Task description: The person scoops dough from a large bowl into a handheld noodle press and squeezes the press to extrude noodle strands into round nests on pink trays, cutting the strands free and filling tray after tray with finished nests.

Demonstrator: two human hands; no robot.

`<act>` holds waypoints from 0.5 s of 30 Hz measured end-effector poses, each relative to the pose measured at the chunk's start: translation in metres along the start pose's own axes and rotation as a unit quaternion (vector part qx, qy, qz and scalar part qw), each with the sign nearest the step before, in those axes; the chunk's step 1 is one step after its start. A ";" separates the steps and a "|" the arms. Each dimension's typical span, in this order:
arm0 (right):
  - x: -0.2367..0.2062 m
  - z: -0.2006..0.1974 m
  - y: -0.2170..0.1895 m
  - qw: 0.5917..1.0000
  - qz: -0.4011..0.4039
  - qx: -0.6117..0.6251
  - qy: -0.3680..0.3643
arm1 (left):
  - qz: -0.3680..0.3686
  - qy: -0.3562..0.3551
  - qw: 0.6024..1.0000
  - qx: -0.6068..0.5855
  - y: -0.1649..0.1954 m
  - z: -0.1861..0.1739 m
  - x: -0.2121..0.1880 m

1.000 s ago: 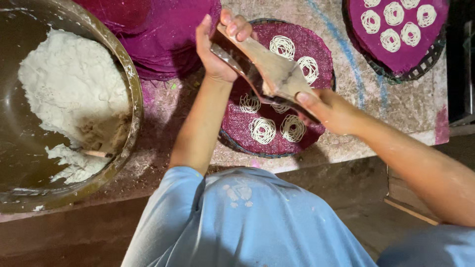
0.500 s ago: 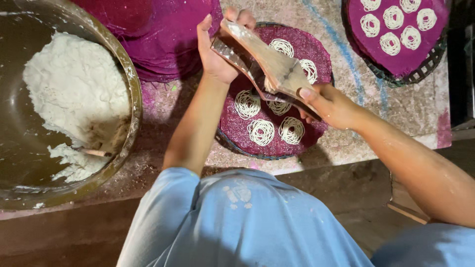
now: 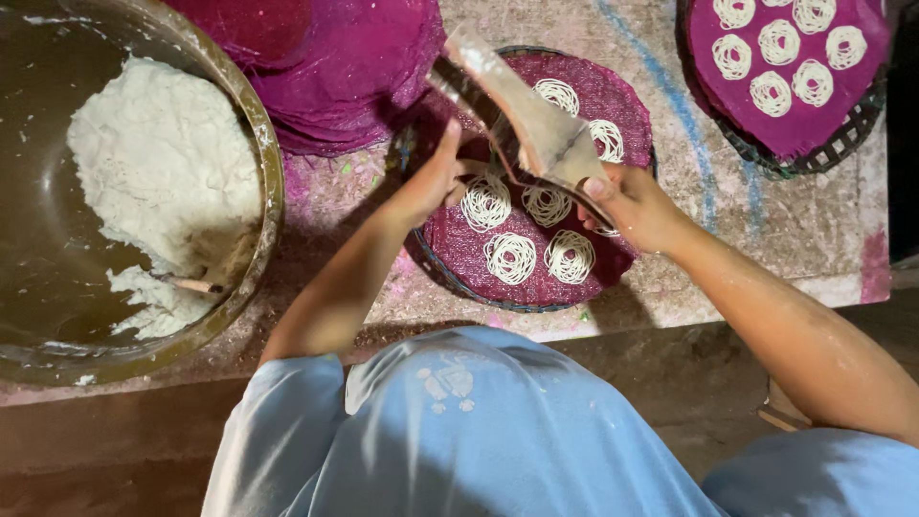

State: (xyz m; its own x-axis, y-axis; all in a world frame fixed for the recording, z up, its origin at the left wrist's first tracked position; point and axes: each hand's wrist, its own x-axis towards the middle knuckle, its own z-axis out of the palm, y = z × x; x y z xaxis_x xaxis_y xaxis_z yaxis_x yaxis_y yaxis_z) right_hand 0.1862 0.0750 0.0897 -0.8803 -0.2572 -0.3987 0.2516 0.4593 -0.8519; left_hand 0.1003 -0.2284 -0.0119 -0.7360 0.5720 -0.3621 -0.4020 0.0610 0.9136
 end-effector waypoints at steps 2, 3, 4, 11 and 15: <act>0.002 -0.006 -0.001 1.000 -0.011 0.009 0.007 | 0.067 0.051 0.979 0.188 0.009 0.003 -0.022; 0.003 -0.009 -0.002 1.000 -0.011 0.007 0.008 | 0.019 0.061 0.961 0.270 0.014 0.004 -0.032; 0.003 -0.012 -0.004 1.000 -0.011 0.006 0.010 | -0.028 0.071 0.934 0.350 0.018 0.002 -0.042; 0.015 -0.010 -0.041 0.983 0.089 0.018 -0.158 | 0.190 -0.018 0.879 -0.436 0.061 -0.026 -0.008; 0.039 -0.014 -0.072 0.972 0.113 0.034 -0.203 | 0.310 -0.172 0.751 -0.557 0.084 -0.031 0.029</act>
State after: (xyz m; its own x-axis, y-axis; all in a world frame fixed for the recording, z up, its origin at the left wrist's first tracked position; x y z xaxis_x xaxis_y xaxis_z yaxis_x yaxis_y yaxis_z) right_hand 0.1286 0.0436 0.1401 -0.5719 -0.4765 -0.6677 0.4588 0.4890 -0.7419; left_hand 0.0285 -0.2319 0.0486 -0.8624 0.3971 0.3139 -0.3876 -0.9169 0.0953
